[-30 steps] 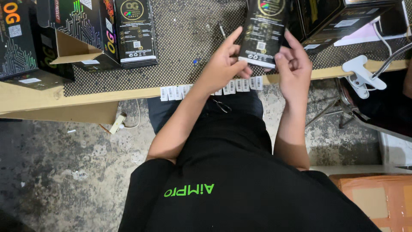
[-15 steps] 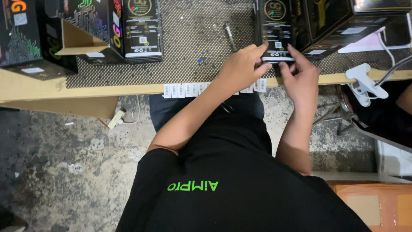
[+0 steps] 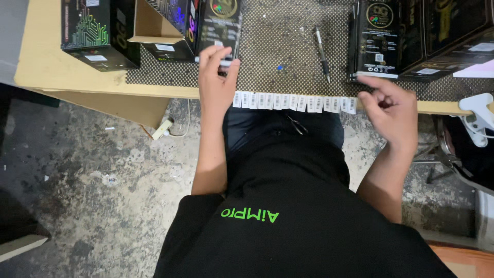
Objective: The person picks up a small electronic component, places it into a black anti-static bag, and seals the bag. They then use a pen to write on a white label attached to the bag before placing the packaged item on a table among other similar packages.
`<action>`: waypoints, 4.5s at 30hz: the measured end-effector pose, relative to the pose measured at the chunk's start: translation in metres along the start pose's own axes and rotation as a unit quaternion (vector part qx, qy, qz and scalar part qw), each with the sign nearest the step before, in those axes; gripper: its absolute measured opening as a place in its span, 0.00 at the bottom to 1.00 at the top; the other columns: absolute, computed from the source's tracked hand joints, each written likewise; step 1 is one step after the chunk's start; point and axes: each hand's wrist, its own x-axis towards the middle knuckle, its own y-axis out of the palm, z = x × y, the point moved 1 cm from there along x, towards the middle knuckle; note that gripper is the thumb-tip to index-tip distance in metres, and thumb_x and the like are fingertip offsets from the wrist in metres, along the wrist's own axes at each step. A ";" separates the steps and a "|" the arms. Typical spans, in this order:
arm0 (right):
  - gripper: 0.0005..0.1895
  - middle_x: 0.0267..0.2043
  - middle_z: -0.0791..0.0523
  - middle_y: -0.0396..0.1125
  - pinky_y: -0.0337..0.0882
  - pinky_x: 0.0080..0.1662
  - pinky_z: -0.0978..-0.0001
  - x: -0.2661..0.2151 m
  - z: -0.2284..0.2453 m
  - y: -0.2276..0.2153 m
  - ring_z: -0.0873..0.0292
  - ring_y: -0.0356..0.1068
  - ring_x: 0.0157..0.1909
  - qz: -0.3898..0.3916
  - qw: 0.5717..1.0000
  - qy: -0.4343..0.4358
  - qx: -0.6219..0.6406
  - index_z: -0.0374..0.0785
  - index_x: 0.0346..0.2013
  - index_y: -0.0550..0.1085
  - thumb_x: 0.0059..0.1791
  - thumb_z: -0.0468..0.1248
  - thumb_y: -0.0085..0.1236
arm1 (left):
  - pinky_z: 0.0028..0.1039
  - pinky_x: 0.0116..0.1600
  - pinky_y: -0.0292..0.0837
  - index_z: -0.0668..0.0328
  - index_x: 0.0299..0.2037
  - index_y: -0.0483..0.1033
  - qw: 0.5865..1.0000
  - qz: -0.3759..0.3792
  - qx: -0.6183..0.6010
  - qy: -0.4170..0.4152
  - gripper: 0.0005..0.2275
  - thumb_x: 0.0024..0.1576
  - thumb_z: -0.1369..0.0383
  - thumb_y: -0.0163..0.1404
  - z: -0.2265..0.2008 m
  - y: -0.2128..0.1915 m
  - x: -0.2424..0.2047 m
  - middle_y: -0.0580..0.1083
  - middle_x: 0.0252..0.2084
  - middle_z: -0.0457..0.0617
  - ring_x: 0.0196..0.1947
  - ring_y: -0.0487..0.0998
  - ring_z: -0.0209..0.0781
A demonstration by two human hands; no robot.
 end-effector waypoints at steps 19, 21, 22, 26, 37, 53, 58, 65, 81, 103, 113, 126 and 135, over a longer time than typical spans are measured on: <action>0.09 0.48 0.53 0.66 0.75 0.35 0.79 0.016 0.016 0.060 0.63 0.71 0.40 -0.144 0.898 -0.023 0.415 0.40 0.49 0.58 0.58 0.29 0.46 | 0.37 0.57 0.69 0.53 0.49 0.82 0.939 0.073 -0.297 0.158 0.13 0.56 0.67 0.64 -0.033 0.039 -0.031 0.72 0.48 0.53 0.51 0.74 0.46; 0.10 0.43 0.54 0.68 0.64 0.25 0.89 0.014 0.007 0.061 0.70 0.67 0.30 -0.152 0.896 -0.018 0.417 0.39 0.42 0.60 0.55 0.32 0.54 | 0.50 0.75 0.52 0.43 0.70 0.67 0.956 0.130 -0.203 0.165 0.34 0.53 0.55 0.69 -0.036 0.050 -0.039 0.57 0.67 0.48 0.74 0.54 0.54; 0.10 0.43 0.54 0.68 0.64 0.25 0.89 0.013 -0.015 0.060 0.70 0.67 0.30 -0.154 0.896 -0.019 0.417 0.39 0.42 0.60 0.55 0.32 0.54 | 0.50 0.75 0.52 0.43 0.70 0.67 0.956 0.131 -0.204 0.166 0.34 0.53 0.55 0.69 -0.037 0.049 -0.039 0.57 0.67 0.48 0.74 0.54 0.54; 0.07 0.39 0.43 0.67 0.84 0.31 0.53 0.009 -0.056 0.058 0.43 0.77 0.32 -0.124 0.846 0.020 0.518 0.30 0.46 0.62 0.55 0.29 0.48 | 0.47 0.79 0.48 0.46 0.74 0.60 0.958 0.107 -0.192 0.186 0.37 0.56 0.63 0.68 -0.041 0.047 -0.038 0.56 0.73 0.49 0.77 0.53 0.50; 0.12 0.34 0.36 0.69 0.82 0.25 0.45 0.007 -0.066 0.058 0.43 0.76 0.24 -0.089 0.840 0.047 0.534 0.21 0.49 0.66 0.54 0.27 0.50 | 0.47 0.69 0.64 0.58 0.65 0.71 0.945 0.065 -0.218 0.234 0.32 0.50 0.67 0.71 -0.053 0.036 -0.036 0.67 0.62 0.55 0.64 0.70 0.57; 0.02 0.10 0.55 0.49 0.52 0.05 0.76 -0.013 -0.088 -0.013 0.69 0.48 0.02 0.007 0.862 -0.028 0.506 0.24 0.31 0.75 0.45 0.23 0.55 | 0.44 0.62 0.67 0.65 0.62 0.72 0.943 0.099 -0.217 0.232 0.34 0.45 0.67 0.73 -0.035 0.029 -0.034 0.70 0.47 0.56 0.53 0.72 0.56; 0.14 0.29 0.48 0.73 0.40 0.14 0.77 -0.037 -0.054 -0.072 0.67 0.47 0.07 -0.010 0.924 -0.032 0.382 0.38 0.32 0.77 0.56 0.43 0.52 | 0.38 0.69 0.61 0.56 0.65 0.65 0.965 0.120 -0.130 0.194 0.31 0.55 0.56 0.64 -0.027 0.004 -0.024 0.62 0.54 0.52 0.60 0.64 0.50; 0.19 0.36 0.51 0.70 0.68 0.32 0.61 -0.066 -0.059 -0.099 0.52 0.73 0.39 -0.255 0.919 0.015 0.301 0.33 0.28 0.72 0.51 0.46 0.66 | 0.42 0.76 0.57 0.52 0.71 0.58 0.951 0.121 -0.233 0.163 0.26 0.63 0.60 0.49 -0.023 0.026 -0.016 0.53 0.66 0.53 0.71 0.55 0.46; 0.16 0.29 0.40 0.67 0.72 0.18 0.64 -0.032 -0.039 -0.053 0.46 0.71 0.21 -0.095 0.919 -0.049 0.381 0.20 0.31 0.72 0.48 0.37 0.56 | 0.36 0.55 0.77 0.54 0.60 0.75 0.944 0.315 -0.037 0.090 0.15 0.64 0.63 0.51 -0.065 0.062 0.000 0.71 0.66 0.53 0.41 0.80 0.40; 0.39 0.33 0.44 0.72 0.77 0.32 0.65 0.042 0.027 0.083 0.50 0.76 0.31 0.233 0.829 0.097 0.499 0.30 0.37 0.71 0.47 0.69 0.54 | 0.51 0.74 0.71 0.69 0.71 0.55 0.685 0.306 -0.660 -0.026 0.25 0.60 0.77 0.42 -0.080 0.053 0.008 0.70 0.62 0.75 0.65 0.73 0.65; 0.10 0.20 0.57 0.56 0.57 0.28 0.71 0.044 0.068 0.105 0.64 0.53 0.22 0.150 0.854 -0.099 0.488 0.31 0.36 0.68 0.55 0.37 0.51 | 0.60 0.81 0.60 0.46 0.75 0.55 0.629 0.321 -0.699 0.114 0.32 0.58 0.78 0.46 -0.079 0.046 0.002 0.58 0.73 0.80 0.76 0.63 0.72; 0.23 0.16 0.61 0.46 0.46 0.26 0.72 0.031 0.094 0.100 0.66 0.43 0.20 0.060 0.913 -0.039 0.401 0.39 0.17 0.59 0.56 0.34 0.51 | 0.60 0.87 0.52 0.45 0.78 0.52 0.630 0.330 -0.690 0.135 0.32 0.64 0.70 0.51 -0.078 0.051 -0.007 0.59 0.74 0.76 0.79 0.60 0.70; 0.18 0.18 0.64 0.55 0.48 0.28 0.74 0.029 0.075 0.102 0.71 0.48 0.22 0.032 0.956 -0.018 0.291 0.41 0.20 0.65 0.54 0.35 0.56 | 0.42 0.66 0.70 0.58 0.75 0.52 0.637 0.245 -0.731 0.019 0.42 0.47 0.86 0.51 -0.026 0.087 -0.015 0.69 0.67 0.57 0.64 0.74 0.55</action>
